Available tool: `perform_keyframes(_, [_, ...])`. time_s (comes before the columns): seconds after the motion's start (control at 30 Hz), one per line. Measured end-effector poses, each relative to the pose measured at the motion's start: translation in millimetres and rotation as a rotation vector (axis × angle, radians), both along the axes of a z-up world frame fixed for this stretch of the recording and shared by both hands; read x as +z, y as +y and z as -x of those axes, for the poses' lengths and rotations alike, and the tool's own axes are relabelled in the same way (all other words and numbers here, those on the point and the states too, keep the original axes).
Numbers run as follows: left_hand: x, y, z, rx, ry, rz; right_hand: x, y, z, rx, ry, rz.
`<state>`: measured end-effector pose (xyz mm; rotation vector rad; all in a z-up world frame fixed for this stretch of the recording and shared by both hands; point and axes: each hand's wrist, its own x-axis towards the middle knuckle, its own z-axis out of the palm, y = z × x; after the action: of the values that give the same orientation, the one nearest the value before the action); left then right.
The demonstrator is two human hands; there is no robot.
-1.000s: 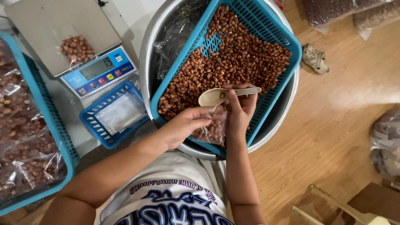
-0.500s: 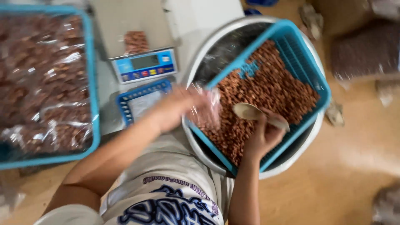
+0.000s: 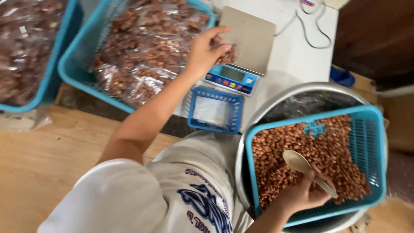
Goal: The person scoops peanuts from a blue basket into small plastic bags using a spoon. They place the filled bags onto a digital scale to weigh them and then move the weighed bags into a larger blue tray.
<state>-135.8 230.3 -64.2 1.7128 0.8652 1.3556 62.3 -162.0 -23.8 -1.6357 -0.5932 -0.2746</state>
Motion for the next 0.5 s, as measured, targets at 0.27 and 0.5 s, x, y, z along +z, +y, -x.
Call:
perform_keyframes(0.27, [79,-76,221,0.464,0.766,-0.346,-3,-1,-3,0.072,0.127,-0.128])
perform_keyframes(0.5, [-80,-61,299,0.432,1.309,-0.154,1,6,-2,0.037,0.16,-0.01])
